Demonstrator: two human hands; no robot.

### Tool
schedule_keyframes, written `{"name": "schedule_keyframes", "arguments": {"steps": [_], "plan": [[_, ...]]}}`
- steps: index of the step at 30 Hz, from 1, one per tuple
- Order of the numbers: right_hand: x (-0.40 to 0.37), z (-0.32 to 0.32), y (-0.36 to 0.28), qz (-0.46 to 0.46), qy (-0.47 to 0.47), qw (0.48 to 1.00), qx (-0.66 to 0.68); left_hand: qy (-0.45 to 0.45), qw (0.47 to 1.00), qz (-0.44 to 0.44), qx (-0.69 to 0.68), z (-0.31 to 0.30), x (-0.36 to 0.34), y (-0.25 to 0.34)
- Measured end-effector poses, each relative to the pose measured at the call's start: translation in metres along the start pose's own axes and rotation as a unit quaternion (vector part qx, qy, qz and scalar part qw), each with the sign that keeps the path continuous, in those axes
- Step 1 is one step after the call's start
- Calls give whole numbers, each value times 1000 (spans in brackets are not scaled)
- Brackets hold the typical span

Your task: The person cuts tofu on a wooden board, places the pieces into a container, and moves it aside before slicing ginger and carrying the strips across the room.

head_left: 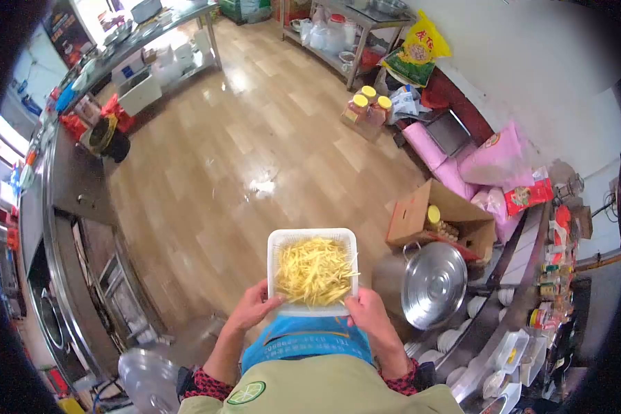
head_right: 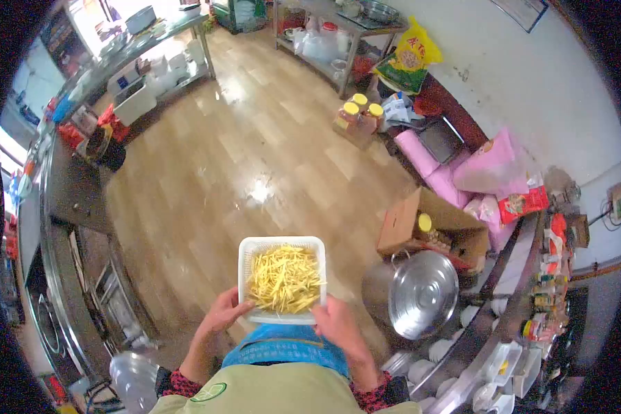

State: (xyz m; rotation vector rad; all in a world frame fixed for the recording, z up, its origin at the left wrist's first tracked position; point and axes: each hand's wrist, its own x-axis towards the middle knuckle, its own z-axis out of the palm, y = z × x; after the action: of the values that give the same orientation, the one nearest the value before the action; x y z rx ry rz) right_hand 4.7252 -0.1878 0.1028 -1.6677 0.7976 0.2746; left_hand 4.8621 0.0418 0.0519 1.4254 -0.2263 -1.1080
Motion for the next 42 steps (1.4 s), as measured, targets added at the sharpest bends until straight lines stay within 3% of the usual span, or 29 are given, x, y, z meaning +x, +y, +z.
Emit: {"name": "schedule_keyframes", "arguments": {"steps": [3, 7, 10, 12, 13, 15, 17, 22, 24, 26, 28, 29, 30, 31, 33, 36, 39, 41, 42], "plan": [[89, -27, -49, -9, -22, 997, -68, 43, 997, 49, -47, -33, 76, 24], [219, -47, -164, -27, -134, 989, -60, 151, 987, 40, -47, -96, 156, 100], [326, -65, -255, -118, -156, 976, -96, 223, 969, 45, -98, -133, 206, 163], [354, -64, -303, -305, 4, 901, -309, 266, 956, 64, -107, -143, 216, 169], [391, -52, -314, -315, 0, 895, -315, 278, 949, 70, -134, -162, 235, 163], [477, -24, -327, -540, -11, 753, -376, 293, 938, 98, -159, -197, 288, 186], [512, -13, -393, -521, 16, 752, -404, 322, 933, 55, -150, -227, 326, 228], [595, -34, -538, -471, 54, 756, -450, 326, 938, 51, -110, -327, 459, 346], [641, -52, -579, -522, 70, 799, -290, 313, 943, 59, -92, -366, 516, 394], [687, -82, -616, -589, 220, 706, -326, 267, 958, 77, -73, -404, 580, 428], [738, -111, -640, -522, 244, 781, -240, 251, 961, 88, -77, -440, 649, 455], [778, -121, -632, -412, 254, 866, -124, 231, 966, 89, -78, -460, 685, 473], [832, -142, -610, -355, 276, 891, -60, 238, 959, 128, -90, -466, 707, 514], [852, -145, -635, -251, 275, 926, 57, 245, 956, 132, -95, -484, 738, 525], [907, -165, -681, -211, 270, 939, 38, 259, 954, 139, -62, -512, 800, 542], [1018, -180, -745, -271, 227, 935, 5, 297, 944, 98, -106, -551, 862, 583], [1102, -152, -867, -271, 148, 951, -18, 368, 914, 113, -129, -584, 907, 624], [1201, -139, -888, -280, -15, 956, 86, 401, 896, 122, -146, -606, 932, 643], [1224, -122, -921, -324, -46, 942, 81, 418, 888, 135, -137, -625, 946, 657]]}}
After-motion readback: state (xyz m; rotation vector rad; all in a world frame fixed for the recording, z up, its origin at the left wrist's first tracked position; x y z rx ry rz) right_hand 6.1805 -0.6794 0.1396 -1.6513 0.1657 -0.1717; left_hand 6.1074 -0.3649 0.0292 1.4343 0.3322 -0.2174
